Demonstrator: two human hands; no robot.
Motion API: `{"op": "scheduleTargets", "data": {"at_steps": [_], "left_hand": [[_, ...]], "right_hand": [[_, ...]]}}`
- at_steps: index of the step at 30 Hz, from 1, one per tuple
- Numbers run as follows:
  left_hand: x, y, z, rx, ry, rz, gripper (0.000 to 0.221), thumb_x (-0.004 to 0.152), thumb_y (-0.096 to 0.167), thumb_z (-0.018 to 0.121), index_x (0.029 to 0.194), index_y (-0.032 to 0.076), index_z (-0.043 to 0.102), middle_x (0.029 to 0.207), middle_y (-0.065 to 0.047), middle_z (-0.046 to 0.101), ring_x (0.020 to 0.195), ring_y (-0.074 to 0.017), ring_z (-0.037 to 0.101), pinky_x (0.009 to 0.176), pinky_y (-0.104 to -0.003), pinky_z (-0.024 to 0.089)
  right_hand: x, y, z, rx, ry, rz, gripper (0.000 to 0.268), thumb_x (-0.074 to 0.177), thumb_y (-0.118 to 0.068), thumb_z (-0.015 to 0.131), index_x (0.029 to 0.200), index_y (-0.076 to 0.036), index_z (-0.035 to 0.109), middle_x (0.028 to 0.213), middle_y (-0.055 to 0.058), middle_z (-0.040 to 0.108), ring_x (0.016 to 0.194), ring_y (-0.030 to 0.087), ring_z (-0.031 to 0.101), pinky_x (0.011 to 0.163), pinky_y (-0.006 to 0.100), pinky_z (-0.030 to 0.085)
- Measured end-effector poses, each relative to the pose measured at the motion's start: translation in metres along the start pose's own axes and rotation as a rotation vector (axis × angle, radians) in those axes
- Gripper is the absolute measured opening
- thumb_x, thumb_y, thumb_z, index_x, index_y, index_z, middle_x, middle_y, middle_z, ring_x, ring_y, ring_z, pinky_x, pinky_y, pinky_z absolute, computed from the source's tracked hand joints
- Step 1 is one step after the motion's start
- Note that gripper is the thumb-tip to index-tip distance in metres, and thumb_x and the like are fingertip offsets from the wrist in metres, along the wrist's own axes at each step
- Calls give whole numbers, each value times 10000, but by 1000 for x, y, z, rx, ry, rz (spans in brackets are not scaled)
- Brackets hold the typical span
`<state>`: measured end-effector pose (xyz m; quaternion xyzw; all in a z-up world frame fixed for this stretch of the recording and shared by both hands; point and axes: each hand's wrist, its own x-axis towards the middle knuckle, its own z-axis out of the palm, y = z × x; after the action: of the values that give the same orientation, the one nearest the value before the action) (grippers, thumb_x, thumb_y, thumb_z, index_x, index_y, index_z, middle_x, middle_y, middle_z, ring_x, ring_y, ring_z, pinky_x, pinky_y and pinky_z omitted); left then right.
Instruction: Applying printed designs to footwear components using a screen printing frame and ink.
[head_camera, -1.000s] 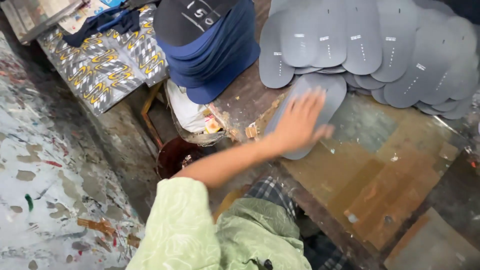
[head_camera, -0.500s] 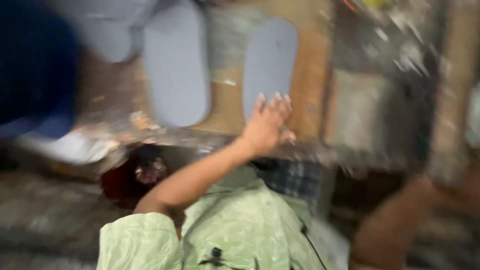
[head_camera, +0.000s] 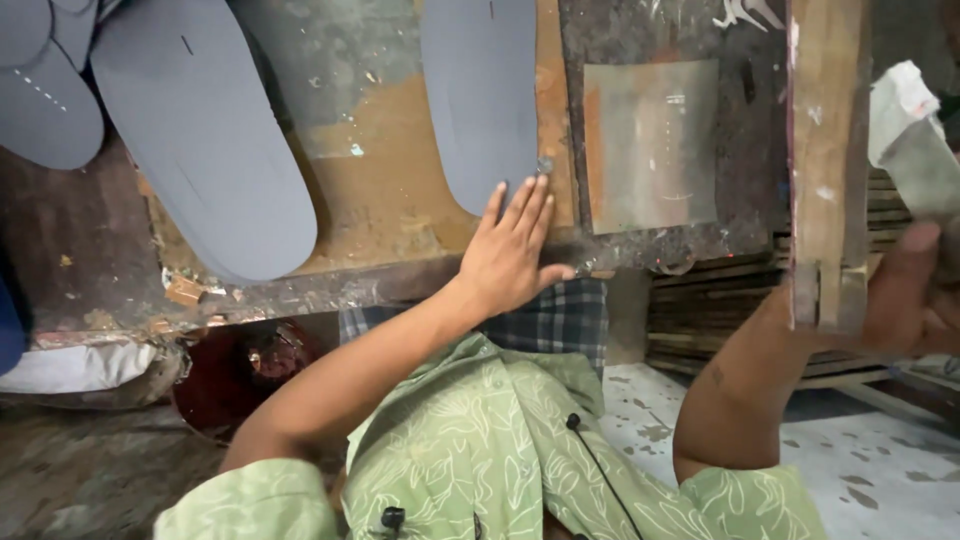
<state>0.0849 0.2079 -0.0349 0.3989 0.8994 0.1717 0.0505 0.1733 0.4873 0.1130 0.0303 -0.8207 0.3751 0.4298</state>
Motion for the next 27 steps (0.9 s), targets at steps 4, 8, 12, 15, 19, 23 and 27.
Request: {"op": "scheduleTargets", "data": {"at_steps": [4, 8, 12, 15, 19, 23, 27], "left_hand": [[-19, -6, -62, -408, 5, 68, 862, 965, 575, 576, 1521, -53, 375, 1611, -257, 372, 1485, -373, 363, 1204, -507, 291], [-36, -19, -135, -1027, 257, 16, 702, 1098, 405, 625, 1606, 3, 355, 1628, -237, 478, 1429, -314, 570, 1154, -392, 523], [-41, -26, -117, -1133, 294, -293, 635, 1081, 404, 608, 1556, 19, 439, 1402, -221, 635, 1249, -237, 661, 1043, -336, 553], [-44, -39, -72, -982, 258, -664, 603, 982, 407, 637, 1442, 24, 568, 1116, -202, 785, 1018, -230, 741, 882, -330, 576], [-51, -50, -31, -724, 323, -655, 636, 966, 400, 710, 1418, -23, 566, 1158, -278, 711, 1075, -373, 680, 911, -417, 535], [-56, -54, -26, -579, 346, -583, 621, 930, 362, 736, 1399, -15, 583, 1221, -245, 694, 1100, -405, 641, 940, -454, 511], [-59, -54, -26, -589, 399, -527, 572, 938, 308, 735, 1390, -13, 597, 1295, -209, 691, 1116, -395, 638, 953, -448, 511]], "right_hand": [[3, 2, 21, 161, 139, -126, 193, 1059, 55, 558, 1217, 81, 666, 1179, 209, 752, 993, 252, 758, 866, 402, 634], [-35, -1, 70, 35, -17, -102, 295, 1022, 67, 526, 1260, -7, 684, 1201, 196, 733, 1107, 294, 760, 927, 422, 661], [-82, -13, 116, 7, -393, 3, 427, 960, 92, 539, 1323, -81, 685, 1292, 138, 716, 1200, 260, 711, 1060, 372, 620], [-107, -14, 130, -45, -626, 34, 429, 949, 108, 571, 1254, -154, 721, 1252, 52, 765, 1066, 178, 728, 1042, 340, 615], [-94, -16, 143, -54, -737, 7, 359, 861, 38, 666, 1192, -87, 724, 1152, 70, 741, 1073, 236, 696, 1113, 452, 499], [-76, 41, 182, -64, -826, 17, 270, 974, -35, 729, 1215, -150, 766, 988, 56, 705, 935, 223, 659, 907, 365, 540], [-27, 56, 224, -99, -811, -202, 308, 931, -14, 718, 1214, -126, 764, 1098, 82, 732, 965, 260, 645, 979, 398, 539]]}}
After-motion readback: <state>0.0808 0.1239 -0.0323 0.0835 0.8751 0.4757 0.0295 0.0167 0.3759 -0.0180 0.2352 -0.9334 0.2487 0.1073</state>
